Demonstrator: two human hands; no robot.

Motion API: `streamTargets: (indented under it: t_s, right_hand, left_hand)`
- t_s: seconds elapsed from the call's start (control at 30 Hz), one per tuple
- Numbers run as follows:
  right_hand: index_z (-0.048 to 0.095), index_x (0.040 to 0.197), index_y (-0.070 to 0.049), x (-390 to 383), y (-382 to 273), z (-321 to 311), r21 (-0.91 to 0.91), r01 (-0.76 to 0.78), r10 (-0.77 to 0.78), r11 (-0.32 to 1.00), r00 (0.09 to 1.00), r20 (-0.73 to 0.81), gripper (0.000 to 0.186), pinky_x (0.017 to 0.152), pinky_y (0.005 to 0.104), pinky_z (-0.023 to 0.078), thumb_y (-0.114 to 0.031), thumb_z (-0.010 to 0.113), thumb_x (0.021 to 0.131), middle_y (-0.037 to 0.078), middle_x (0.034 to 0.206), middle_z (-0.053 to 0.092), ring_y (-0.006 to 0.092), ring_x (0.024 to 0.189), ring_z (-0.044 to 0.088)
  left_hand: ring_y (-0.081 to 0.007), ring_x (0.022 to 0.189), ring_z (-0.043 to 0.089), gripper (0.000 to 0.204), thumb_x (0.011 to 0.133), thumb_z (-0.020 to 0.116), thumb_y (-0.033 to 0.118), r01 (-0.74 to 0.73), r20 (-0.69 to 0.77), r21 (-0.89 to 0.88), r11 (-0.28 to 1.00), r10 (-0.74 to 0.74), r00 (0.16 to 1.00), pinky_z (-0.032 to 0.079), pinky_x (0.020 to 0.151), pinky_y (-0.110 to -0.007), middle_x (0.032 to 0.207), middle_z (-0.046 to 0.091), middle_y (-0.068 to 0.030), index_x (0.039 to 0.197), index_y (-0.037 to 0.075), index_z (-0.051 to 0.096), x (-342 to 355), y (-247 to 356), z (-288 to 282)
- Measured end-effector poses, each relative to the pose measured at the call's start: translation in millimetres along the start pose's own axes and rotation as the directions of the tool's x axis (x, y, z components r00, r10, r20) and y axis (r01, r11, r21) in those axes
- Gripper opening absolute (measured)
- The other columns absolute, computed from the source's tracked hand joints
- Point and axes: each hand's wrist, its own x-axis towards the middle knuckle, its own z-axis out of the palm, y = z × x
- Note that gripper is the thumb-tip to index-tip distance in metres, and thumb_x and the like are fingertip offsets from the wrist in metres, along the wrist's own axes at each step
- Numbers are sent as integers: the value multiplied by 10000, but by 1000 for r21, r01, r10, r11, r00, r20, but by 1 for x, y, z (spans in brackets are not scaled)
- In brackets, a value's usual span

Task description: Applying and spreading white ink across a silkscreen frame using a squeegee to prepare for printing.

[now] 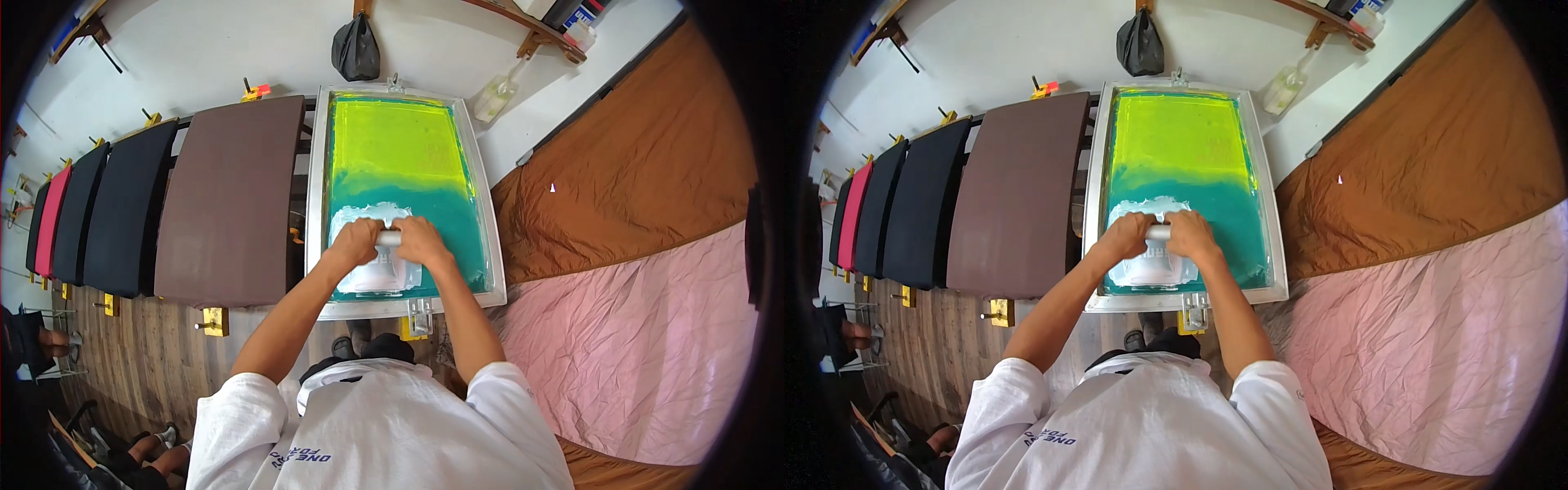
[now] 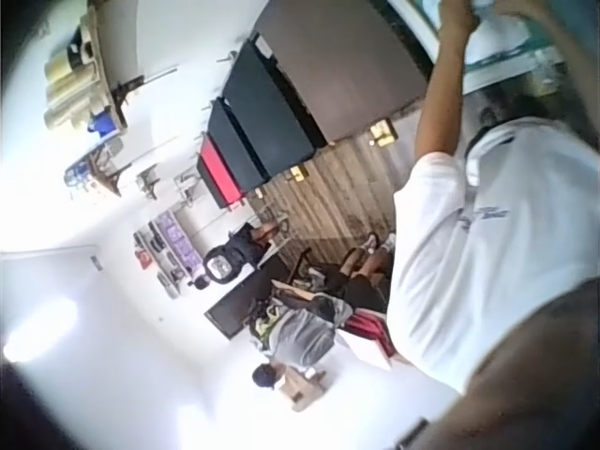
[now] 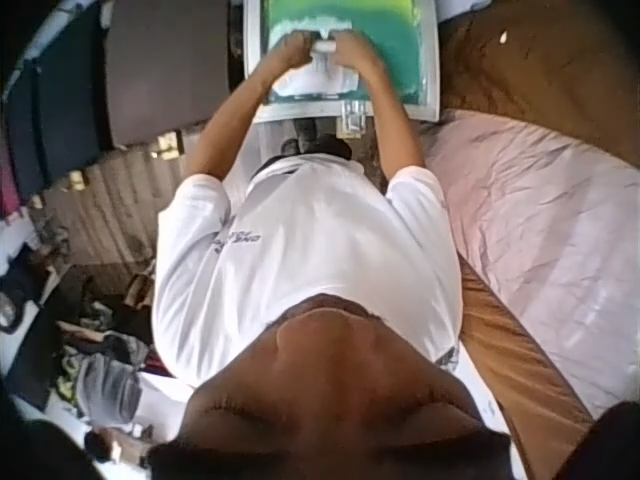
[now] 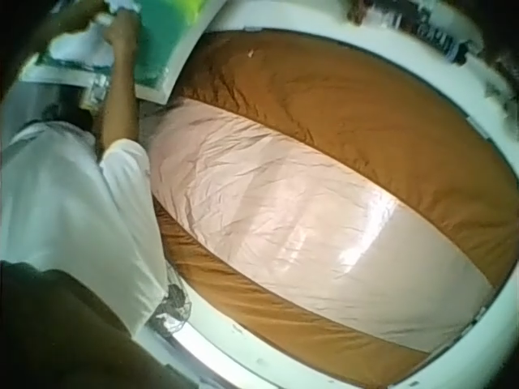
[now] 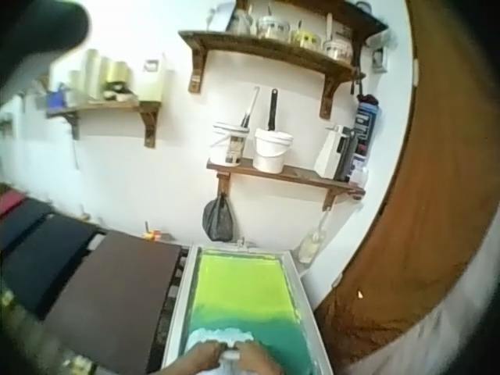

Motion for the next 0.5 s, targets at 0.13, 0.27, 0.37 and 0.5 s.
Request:
streamTargets:
  t_s: [0.13,0.27,0.37,0.5]
  right_hand:
    - [693,961,-59,-45,-21,10,-63,-21,25,998,998,64,292,868,498,526,-58,681,669,217,978,670,424,976,629]
    - [700,999,-73,-95,-34,24,-5,-24,24,1000,998,61,343,897,497,502,-43,670,659,221,988,651,418,1004,595]
    - [715,991,-76,-82,-28,13,32,17,-20,999,993,115,348,840,479,530,-41,665,649,207,940,689,405,937,648]
    - [718,954,-83,-34,-32,-16,-11,5,-3,1000,988,155,285,771,478,547,-59,639,681,189,892,707,394,870,678]
  left_hand:
    - [-347,807,678,324,658,687,31,-28,-19,-48,998,27,999,553,701,-448,831,683,-151,978,78,668,-46,13,11]
    - [-342,791,675,329,634,699,25,-34,20,-61,998,35,999,549,695,-447,810,668,-140,957,61,653,-93,39,13]
    - [-376,789,675,292,666,669,45,23,114,-81,996,-13,993,553,728,-464,833,683,-163,958,62,669,-87,39,1]
    - [-384,841,690,260,723,644,71,122,100,-46,991,-117,988,565,753,-471,886,705,-200,977,64,698,-45,25,-24]
